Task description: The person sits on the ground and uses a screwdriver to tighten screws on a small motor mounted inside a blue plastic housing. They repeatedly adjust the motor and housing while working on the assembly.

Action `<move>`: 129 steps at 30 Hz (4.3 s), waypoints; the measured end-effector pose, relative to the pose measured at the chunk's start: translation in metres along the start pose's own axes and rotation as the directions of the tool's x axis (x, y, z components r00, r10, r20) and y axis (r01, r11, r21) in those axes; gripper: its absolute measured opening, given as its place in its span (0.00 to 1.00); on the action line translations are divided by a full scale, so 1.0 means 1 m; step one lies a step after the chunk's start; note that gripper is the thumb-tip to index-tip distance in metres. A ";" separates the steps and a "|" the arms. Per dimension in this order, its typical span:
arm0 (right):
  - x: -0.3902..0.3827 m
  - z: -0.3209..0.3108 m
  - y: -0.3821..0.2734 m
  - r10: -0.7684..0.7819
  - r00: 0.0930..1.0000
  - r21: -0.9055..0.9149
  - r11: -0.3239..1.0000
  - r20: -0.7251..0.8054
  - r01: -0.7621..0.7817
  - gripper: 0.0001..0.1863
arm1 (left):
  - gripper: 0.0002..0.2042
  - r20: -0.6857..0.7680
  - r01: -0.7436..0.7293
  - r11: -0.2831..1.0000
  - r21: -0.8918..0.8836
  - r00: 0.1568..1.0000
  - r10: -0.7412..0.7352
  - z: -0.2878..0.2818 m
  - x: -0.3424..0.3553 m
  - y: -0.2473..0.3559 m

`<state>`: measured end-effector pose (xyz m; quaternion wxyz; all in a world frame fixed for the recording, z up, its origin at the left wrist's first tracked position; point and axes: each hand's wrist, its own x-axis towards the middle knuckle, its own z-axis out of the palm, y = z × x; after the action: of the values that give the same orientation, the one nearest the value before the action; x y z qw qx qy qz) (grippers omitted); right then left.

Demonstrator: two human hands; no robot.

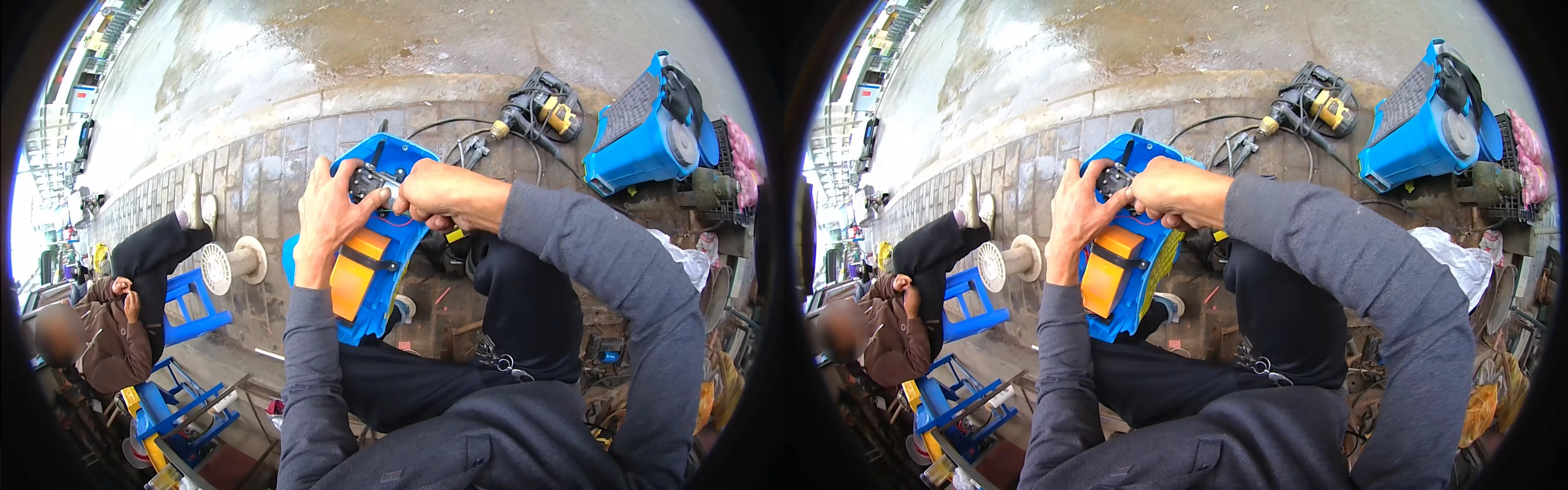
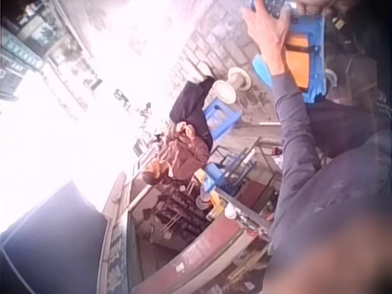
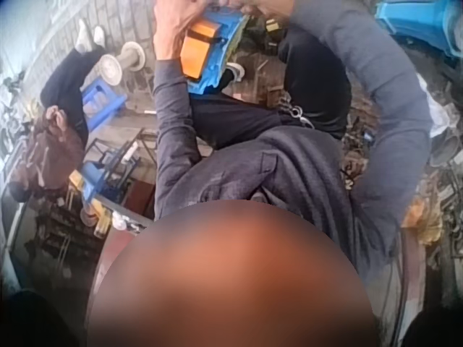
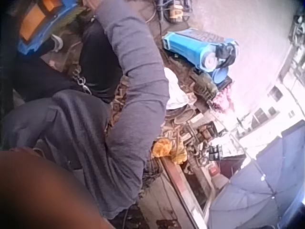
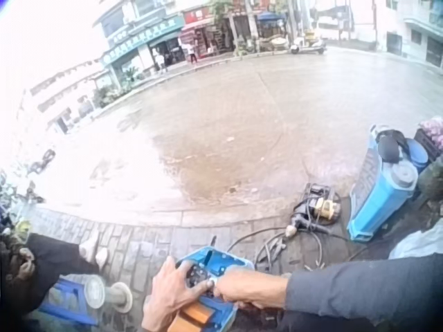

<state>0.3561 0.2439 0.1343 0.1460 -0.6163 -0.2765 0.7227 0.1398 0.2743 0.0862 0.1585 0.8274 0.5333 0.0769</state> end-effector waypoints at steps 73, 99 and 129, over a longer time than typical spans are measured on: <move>0.010 -0.036 -0.004 -0.818 0.566 -0.672 0.477 -0.104 0.566 0.08 | 0.32 0.054 0.183 0.961 -0.209 0.983 -0.176 -0.010 -0.003 -0.007; 0.004 -0.048 0.016 -0.844 0.534 -0.671 0.426 -0.053 0.607 0.06 | 0.34 -0.012 0.049 0.973 -0.228 0.999 -0.053 -0.004 0.002 -0.005; 0.158 -0.066 -0.007 -0.462 0.863 -0.298 0.869 -0.203 0.395 0.35 | 0.16 -0.109 -0.063 0.985 -0.163 0.993 0.045 0.005 0.014 0.000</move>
<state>0.3882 0.3514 0.0042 0.2623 -0.6437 -0.4726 0.5417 0.1471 0.2862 0.0812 0.1966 0.8203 0.5100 0.1688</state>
